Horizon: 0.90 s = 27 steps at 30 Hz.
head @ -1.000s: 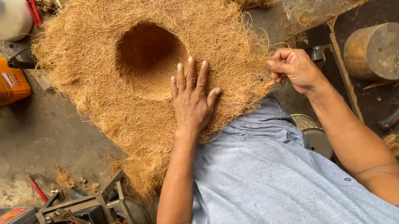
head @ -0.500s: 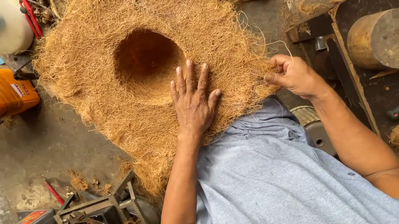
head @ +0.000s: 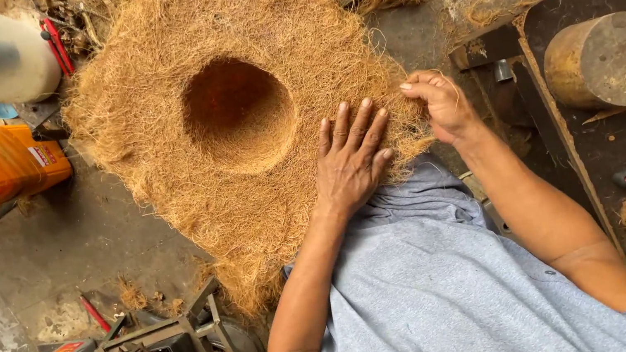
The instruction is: The person uses a green glass bottle to press and shape a circular hole in a square mat of brown fibrous material held on their lap. They repeatedly roll and press the bottle into the fibers to smooth and compact the edges of the hole.
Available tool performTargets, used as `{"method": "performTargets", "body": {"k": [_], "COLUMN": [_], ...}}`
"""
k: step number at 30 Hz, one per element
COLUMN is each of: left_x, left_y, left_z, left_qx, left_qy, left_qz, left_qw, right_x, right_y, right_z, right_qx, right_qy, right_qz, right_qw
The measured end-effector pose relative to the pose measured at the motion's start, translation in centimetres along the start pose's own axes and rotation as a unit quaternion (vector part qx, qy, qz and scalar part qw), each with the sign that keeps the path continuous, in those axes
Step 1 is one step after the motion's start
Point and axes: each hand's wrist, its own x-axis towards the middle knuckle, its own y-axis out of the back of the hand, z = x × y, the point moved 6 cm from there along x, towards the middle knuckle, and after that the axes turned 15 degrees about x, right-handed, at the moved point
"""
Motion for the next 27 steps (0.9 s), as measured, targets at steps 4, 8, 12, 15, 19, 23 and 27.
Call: {"method": "performTargets", "body": {"k": [4, 8, 12, 15, 19, 23, 27], "left_x": [0.2, 0.3, 0.3, 0.4, 0.5, 0.3, 0.0], "left_y": [0.1, 0.5, 0.7, 0.9, 0.4, 0.8, 2.9], "left_z": [0.2, 0.5, 0.6, 0.7, 1.1, 1.4, 3.1], "left_qx": [0.014, 0.008, 0.011, -0.010, -0.004, -0.036, -0.068], "left_qy": [-0.001, -0.001, 0.005, 0.020, 0.025, 0.042, 0.024], "left_qz": [-0.010, -0.004, 0.006, 0.010, 0.018, 0.034, 0.176], "left_qw": [1.000, 1.000, 1.000, 1.000, 1.000, 0.998, 0.982], "right_x": [-1.2, -3.3, -4.3, -5.6, -5.1, -5.5, -5.8], "right_y": [-1.0, -2.6, -1.0, -2.1, 0.7, 0.8, -0.1], "right_z": [-2.5, -5.3, -4.7, -6.2, -2.2, -2.2, -4.6], "right_qx": [-0.033, -0.117, -0.111, -0.210, -0.053, 0.017, 0.044], "right_qy": [-0.011, 0.000, -0.054, -0.181, -0.083, -0.070, -0.082], "right_qz": [-0.007, -0.044, -0.054, -0.094, -0.054, -0.034, -0.049], "right_qw": [0.999, 0.992, 0.991, 0.956, 0.994, 0.997, 0.994]}}
